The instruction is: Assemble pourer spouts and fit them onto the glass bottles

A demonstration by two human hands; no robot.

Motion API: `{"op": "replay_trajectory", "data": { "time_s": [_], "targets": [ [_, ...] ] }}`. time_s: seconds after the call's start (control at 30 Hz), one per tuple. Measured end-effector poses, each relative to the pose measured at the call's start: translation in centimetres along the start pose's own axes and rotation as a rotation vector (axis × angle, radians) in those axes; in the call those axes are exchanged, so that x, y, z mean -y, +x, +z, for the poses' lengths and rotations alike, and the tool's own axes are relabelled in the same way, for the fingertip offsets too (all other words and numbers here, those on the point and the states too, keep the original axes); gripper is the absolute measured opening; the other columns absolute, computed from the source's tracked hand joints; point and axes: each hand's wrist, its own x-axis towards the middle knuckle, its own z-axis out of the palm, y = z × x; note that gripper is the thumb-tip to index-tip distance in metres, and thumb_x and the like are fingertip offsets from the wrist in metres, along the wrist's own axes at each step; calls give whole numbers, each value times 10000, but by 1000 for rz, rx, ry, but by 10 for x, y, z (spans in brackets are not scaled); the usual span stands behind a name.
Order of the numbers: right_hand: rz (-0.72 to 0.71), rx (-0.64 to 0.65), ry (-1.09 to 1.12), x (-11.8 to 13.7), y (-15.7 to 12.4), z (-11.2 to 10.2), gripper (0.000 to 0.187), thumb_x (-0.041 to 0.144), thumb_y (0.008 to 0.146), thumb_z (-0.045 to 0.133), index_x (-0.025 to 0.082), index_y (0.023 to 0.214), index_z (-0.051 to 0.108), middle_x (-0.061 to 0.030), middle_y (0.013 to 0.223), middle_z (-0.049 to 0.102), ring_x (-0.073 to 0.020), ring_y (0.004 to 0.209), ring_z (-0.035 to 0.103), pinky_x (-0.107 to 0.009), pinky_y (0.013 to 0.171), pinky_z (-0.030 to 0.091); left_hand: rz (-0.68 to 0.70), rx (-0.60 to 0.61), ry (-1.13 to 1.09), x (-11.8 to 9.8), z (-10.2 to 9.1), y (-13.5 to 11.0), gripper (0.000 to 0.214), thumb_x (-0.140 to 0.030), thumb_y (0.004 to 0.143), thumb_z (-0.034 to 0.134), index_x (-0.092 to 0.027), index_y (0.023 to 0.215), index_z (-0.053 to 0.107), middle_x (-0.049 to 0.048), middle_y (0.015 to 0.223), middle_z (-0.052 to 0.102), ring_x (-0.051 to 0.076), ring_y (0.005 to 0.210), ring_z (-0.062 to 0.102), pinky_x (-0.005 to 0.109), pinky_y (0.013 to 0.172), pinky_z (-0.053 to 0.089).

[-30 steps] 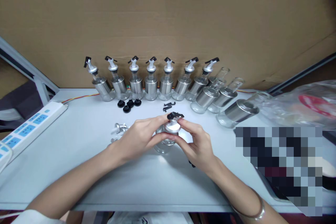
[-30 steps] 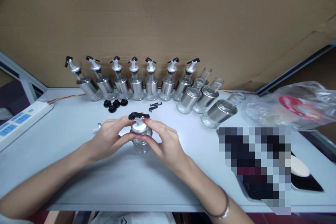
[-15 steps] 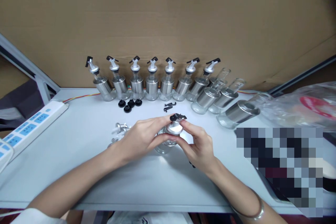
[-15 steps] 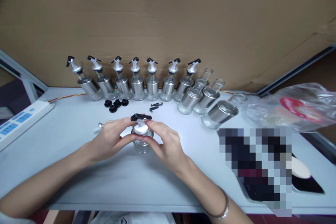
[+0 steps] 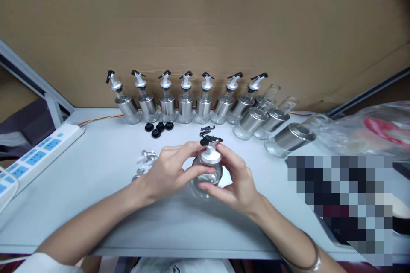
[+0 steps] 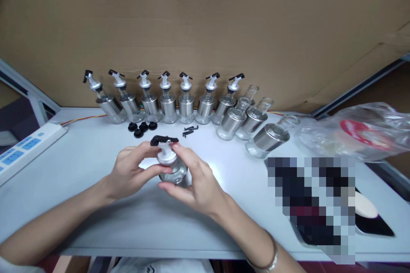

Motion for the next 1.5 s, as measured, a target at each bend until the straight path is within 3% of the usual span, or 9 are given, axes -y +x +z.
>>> {"op": "replay_trajectory", "data": {
  "time_s": [0.2, 0.37, 0.57, 0.7, 0.8, 0.87, 1.0, 1.17, 1.5],
  "targets": [
    [-37, -47, 66, -7, -8, 4, 898, 315, 760, 771, 326, 1487, 244, -95, 1308, 597, -261, 1072, 672, -418, 889, 591, -6, -1, -20, -4, 0, 2, 201, -335, 913, 594, -154, 1002, 584, 38, 863, 736, 105, 651, 712, 154, 606, 559],
    [-51, 34, 33, -3, -3, 3, 1008, 333, 724, 797, 311, 1515, 171, -111, 1324, 570, -277, 1136, 635, -415, 921, 574, -9, -35, -1, -1, 1, 1, 206, -329, 897, 620, -165, 1021, 608, 34, 848, 737, 122, 689, 713, 184, 629, 562],
    [-96, -13, 49, 2, -2, 2, 922, 227, 755, 756, 363, 1491, 215, -69, 1129, 638, -237, 886, 675, -392, 735, 599, 62, 16, -106, 6, -1, 3, 327, -376, 879, 635, -210, 1157, 587, 36, 882, 747, 156, 739, 707, 381, 943, 522],
    [47, -54, 215, 6, -2, 3, 833, 269, 839, 624, 327, 1509, 132, -90, 1151, 603, -227, 874, 669, -404, 728, 589, -74, 292, -360, 8, 2, 1, 845, -454, 792, 711, -337, 1481, 236, 116, 1347, 576, 268, 1137, 630, 393, 966, 516],
    [116, -46, 257, 8, -1, 4, 755, 354, 888, 556, 325, 1513, 132, -92, 1137, 604, -244, 943, 666, -430, 805, 579, -192, 467, -538, 8, 12, -7, 1273, -433, 650, 837, -334, 1501, -105, 166, 1352, 543, 321, 1142, 618, 438, 947, 520],
    [119, -33, 268, 7, -2, 6, 800, 449, 866, 596, 337, 1509, 133, -98, 1184, 594, -269, 1021, 657, -455, 868, 564, -241, 473, -568, 8, 19, -12, 1353, -405, 619, 864, -312, 1485, -171, 179, 1287, 573, 330, 1076, 646, 456, 906, 533],
    [174, -13, 295, 5, -6, 9, 963, 537, 746, 718, 391, 1494, 130, -96, 1235, 579, -290, 1066, 650, -482, 917, 547, -255, 440, -540, 8, 25, -19, 1315, -400, 624, 860, -318, 1486, -129, 189, 1293, 555, 340, 1063, 644, 481, 888, 531],
    [264, 3, 316, 10, -8, 9, 860, 392, 802, 716, 387, 1467, 171, -85, 1183, 573, -269, 1052, 647, -479, 902, 554, -304, 428, -511, 7, 24, -20, 1233, -450, 636, 831, -272, 1480, -49, 151, 1131, 605, 304, 920, 670, 462, 793, 555],
    [361, -26, 420, 14, -3, 10, 637, 324, 840, 665, 347, 1354, 290, -46, 1040, 566, -202, 923, 638, -378, 784, 584, -437, 345, -563, 4, 30, -25, 1162, -357, 607, 852, -263, 1440, 47, 107, 1099, 528, 275, 989, 614, 449, 844, 536]
  ]
}}
